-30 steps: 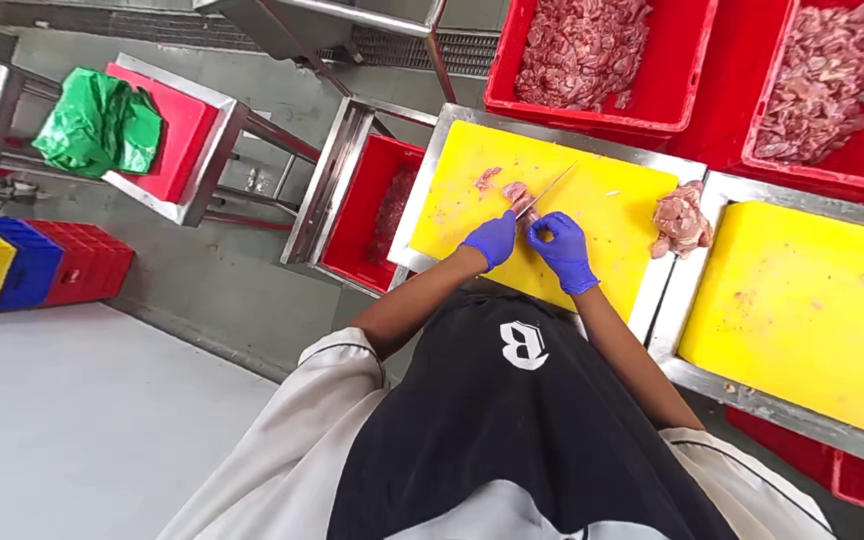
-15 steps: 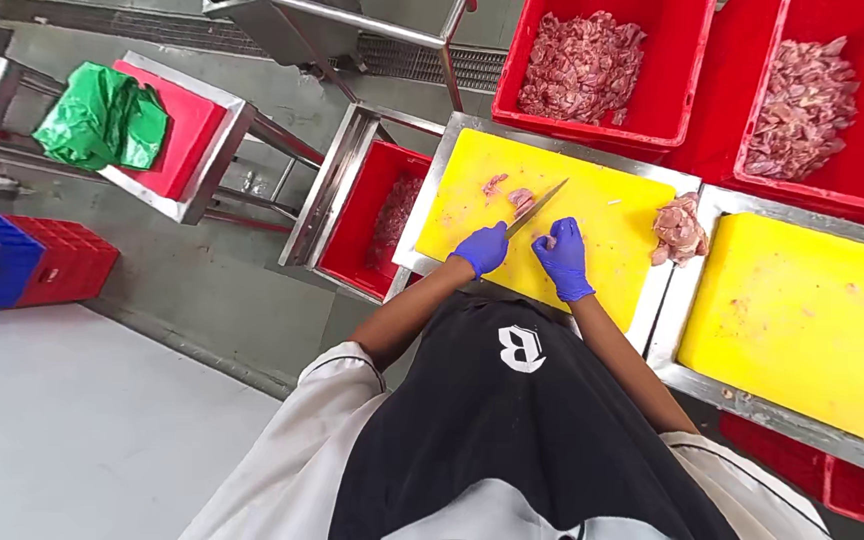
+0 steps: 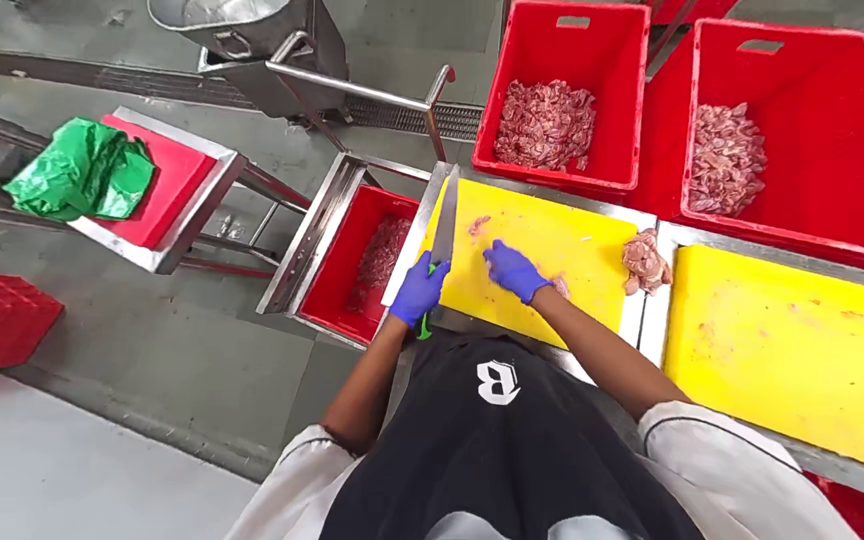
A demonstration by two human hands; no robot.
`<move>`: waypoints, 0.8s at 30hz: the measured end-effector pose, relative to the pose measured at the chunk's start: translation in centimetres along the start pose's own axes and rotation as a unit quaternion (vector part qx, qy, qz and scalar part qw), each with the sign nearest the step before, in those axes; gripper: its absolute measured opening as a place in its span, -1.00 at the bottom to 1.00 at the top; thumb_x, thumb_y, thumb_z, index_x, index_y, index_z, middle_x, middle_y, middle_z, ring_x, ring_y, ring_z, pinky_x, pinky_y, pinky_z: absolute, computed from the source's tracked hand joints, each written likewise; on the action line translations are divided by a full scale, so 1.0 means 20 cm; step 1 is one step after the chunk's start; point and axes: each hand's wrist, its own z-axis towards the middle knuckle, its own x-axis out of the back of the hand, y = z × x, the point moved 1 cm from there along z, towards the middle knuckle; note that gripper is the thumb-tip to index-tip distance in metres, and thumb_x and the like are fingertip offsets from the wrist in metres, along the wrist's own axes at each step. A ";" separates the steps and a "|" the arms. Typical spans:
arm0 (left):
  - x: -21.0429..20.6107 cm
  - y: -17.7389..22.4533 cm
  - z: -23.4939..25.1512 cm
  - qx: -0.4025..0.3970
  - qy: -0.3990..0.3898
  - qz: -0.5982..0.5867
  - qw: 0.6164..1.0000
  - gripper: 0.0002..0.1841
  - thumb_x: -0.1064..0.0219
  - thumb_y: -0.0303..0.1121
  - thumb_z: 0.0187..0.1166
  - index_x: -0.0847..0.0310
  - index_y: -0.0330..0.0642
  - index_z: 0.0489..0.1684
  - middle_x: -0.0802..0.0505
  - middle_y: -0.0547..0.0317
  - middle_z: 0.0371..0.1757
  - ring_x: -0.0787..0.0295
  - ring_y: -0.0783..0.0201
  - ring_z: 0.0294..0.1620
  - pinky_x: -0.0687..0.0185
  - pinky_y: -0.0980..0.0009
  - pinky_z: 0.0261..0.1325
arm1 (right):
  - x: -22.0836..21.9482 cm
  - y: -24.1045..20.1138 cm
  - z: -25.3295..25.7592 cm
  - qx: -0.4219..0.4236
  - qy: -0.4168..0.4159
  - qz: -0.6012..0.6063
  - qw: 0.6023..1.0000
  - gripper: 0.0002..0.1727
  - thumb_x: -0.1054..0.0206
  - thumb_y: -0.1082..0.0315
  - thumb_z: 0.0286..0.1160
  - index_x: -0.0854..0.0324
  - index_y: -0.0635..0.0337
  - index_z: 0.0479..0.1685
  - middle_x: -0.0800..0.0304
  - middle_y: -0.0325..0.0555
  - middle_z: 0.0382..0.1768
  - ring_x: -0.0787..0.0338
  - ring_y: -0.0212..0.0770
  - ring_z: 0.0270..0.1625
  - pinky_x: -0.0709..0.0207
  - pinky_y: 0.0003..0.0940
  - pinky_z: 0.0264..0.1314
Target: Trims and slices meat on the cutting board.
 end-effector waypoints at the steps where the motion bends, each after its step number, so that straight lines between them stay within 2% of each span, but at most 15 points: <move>1: 0.03 -0.04 -0.03 0.005 0.012 -0.021 1.000 -0.58 -0.11 -0.15 0.84 -0.41 -0.27 0.46 -0.65 0.12 -0.50 -0.62 0.26 -0.68 -0.73 0.26 -0.53 | -0.02 0.00 -0.04 0.048 -0.056 0.028 0.997 -0.56 -0.45 0.40 0.33 -0.70 0.22 0.26 -0.64 0.32 0.26 -0.73 0.30 0.21 -0.61 0.29 0.20; 3: 0.09 -0.14 -0.06 0.020 0.024 -0.069 0.997 -0.62 -0.11 -0.21 0.84 -0.41 -0.29 0.42 -0.60 0.15 -0.56 -0.55 0.28 -0.74 -0.66 0.30 -0.61 | 0.02 0.04 -0.13 0.136 -0.160 0.160 0.965 -0.71 -0.47 0.36 0.41 -0.73 0.26 0.08 -0.78 0.11 -0.11 -0.75 -0.01 -0.14 -0.61 0.01 -0.06; 4: 0.11 -0.19 -0.08 0.027 0.031 -0.089 0.995 -0.64 -0.11 -0.22 0.84 -0.41 -0.29 0.40 -0.58 0.17 -0.59 -0.53 0.30 -0.75 -0.63 0.32 -0.63 | 0.07 0.08 -0.17 0.168 -0.169 0.266 0.934 -0.78 -0.40 0.34 0.47 -0.68 0.24 0.01 -0.77 -0.08 -0.24 -0.69 -0.26 -0.29 -0.57 -0.26 -0.22; 5: 0.12 -0.23 -0.09 0.033 0.040 -0.104 0.993 -0.65 -0.11 -0.23 0.85 -0.41 -0.30 0.39 -0.57 0.18 -0.61 -0.52 0.31 -0.77 -0.63 0.33 -0.65 | 0.13 0.12 -0.20 0.180 -0.115 0.392 0.895 -0.78 -0.34 0.30 0.48 -0.63 0.19 0.00 -0.76 -0.24 -0.27 -0.67 -0.42 -0.29 -0.57 -0.43 -0.22; 6: 0.13 -0.26 -0.09 0.035 0.051 -0.117 0.991 -0.67 -0.11 -0.26 0.85 -0.41 -0.32 0.36 -0.55 0.20 -0.64 -0.51 0.33 -0.79 -0.62 0.35 -0.67 | 0.19 0.16 -0.22 0.172 -0.016 0.516 0.839 -0.71 -0.29 0.19 0.53 -0.55 0.07 0.14 -0.76 -0.34 -0.13 -0.70 -0.47 -0.13 -0.62 -0.47 -0.06; 7: 0.12 -0.28 -0.11 0.038 0.060 -0.127 0.989 -0.69 -0.10 -0.28 0.85 -0.41 -0.33 0.33 -0.54 0.22 -0.65 -0.49 0.34 -0.80 -0.61 0.37 -0.68 | 0.25 0.22 -0.23 0.150 0.085 0.597 0.784 -0.61 -0.20 0.11 0.69 -0.40 -0.08 0.43 -0.70 -0.33 0.15 -0.70 -0.40 0.14 -0.64 -0.34 0.20; 8: 0.12 -0.31 -0.12 0.041 0.068 -0.131 0.988 -0.71 -0.10 -0.30 0.85 -0.41 -0.34 0.31 -0.54 0.23 -0.66 -0.48 0.36 -0.81 -0.60 0.39 -0.69 | 0.28 0.30 -0.24 0.108 0.172 0.611 0.765 -0.44 -0.14 0.06 0.78 -0.16 -0.24 0.72 -0.53 -0.30 0.50 -0.62 -0.28 0.44 -0.61 -0.20 0.42; 9: 0.11 -0.32 -0.14 0.042 0.070 -0.131 0.988 -0.71 -0.09 -0.31 0.85 -0.40 -0.34 0.31 -0.54 0.24 -0.65 -0.49 0.37 -0.81 -0.61 0.40 -0.69 | 0.29 0.38 -0.26 0.044 0.242 0.575 0.781 -0.30 -0.18 0.04 0.77 0.00 -0.30 0.86 -0.34 -0.24 0.71 -0.50 -0.16 0.63 -0.54 -0.08 0.54; 10: 0.11 -0.32 -0.13 0.041 0.071 -0.127 0.988 -0.70 -0.09 -0.30 0.85 -0.39 -0.34 0.32 -0.55 0.24 -0.63 -0.50 0.37 -0.79 -0.62 0.40 -0.68 | 0.28 0.44 -0.30 -0.011 0.282 0.504 0.817 -0.23 -0.27 0.09 0.72 0.00 -0.17 0.88 -0.26 -0.08 0.77 -0.46 -0.01 0.67 -0.51 0.00 0.54; 11: 0.11 -0.32 -0.12 0.035 0.072 -0.126 0.989 -0.68 -0.09 -0.29 0.85 -0.38 -0.35 0.35 -0.56 0.24 -0.63 -0.51 0.37 -0.79 -0.62 0.41 -0.67 | 0.26 0.50 -0.33 -0.049 0.284 0.423 0.859 -0.24 -0.38 0.10 0.64 -0.17 0.00 0.80 -0.37 0.07 0.70 -0.54 0.07 0.59 -0.54 0.06 0.48; 13: 0.11 -0.32 -0.10 0.025 0.071 -0.121 0.990 -0.67 -0.10 -0.28 0.85 -0.38 -0.36 0.35 -0.57 0.24 -0.64 -0.52 0.36 -0.79 -0.63 0.40 -0.67 | 0.18 0.55 -0.38 -0.087 0.180 0.283 0.938 -0.32 -0.46 0.03 0.52 -0.46 0.09 0.61 -0.69 0.18 0.34 -0.75 0.09 0.23 -0.61 0.13 0.27; 14: 0.11 -0.31 -0.10 0.028 0.067 -0.114 0.991 -0.66 -0.10 -0.27 0.85 -0.38 -0.35 0.36 -0.57 0.24 -0.64 -0.52 0.36 -0.79 -0.63 0.40 -0.67 | 0.12 0.56 -0.42 -0.090 0.103 0.238 0.962 -0.32 -0.47 0.01 0.50 -0.50 0.09 0.58 -0.72 0.18 0.28 -0.76 0.10 0.19 -0.59 0.17 0.27; 16: 0.09 -0.30 -0.09 0.032 0.057 -0.095 0.993 -0.64 -0.11 -0.25 0.85 -0.37 -0.35 0.40 -0.58 0.22 -0.62 -0.54 0.34 -0.78 -0.65 0.37 -0.64 | 0.01 0.53 -0.49 -0.082 0.046 0.198 0.976 -0.44 -0.52 0.11 0.42 -0.66 0.13 0.41 -0.72 0.17 0.19 -0.73 0.09 0.15 -0.56 0.15 0.27; 18: 0.07 -0.28 -0.08 0.031 0.050 -0.080 0.995 -0.62 -0.12 -0.24 0.84 -0.37 -0.36 0.40 -0.58 0.21 -0.61 -0.54 0.34 -0.76 -0.66 0.36 -0.62 | -0.06 0.50 -0.52 -0.092 0.070 0.213 0.970 -0.58 -0.53 0.17 0.39 -0.72 0.15 0.20 -0.79 0.11 0.07 -0.76 0.01 0.10 -0.58 0.05 0.24; 24: 0.01 -0.25 -0.06 0.020 0.015 -0.066 0.998 -0.64 -0.13 -0.21 0.84 -0.42 -0.31 0.36 -0.58 0.23 -0.60 -0.55 0.34 -0.76 -0.67 0.36 -0.61 | -0.15 0.47 -0.54 -0.120 0.157 0.292 0.936 -0.60 -0.60 0.22 0.25 -0.73 0.14 0.07 -0.83 -0.05 -0.09 -0.80 -0.20 -0.09 -0.65 -0.13 0.06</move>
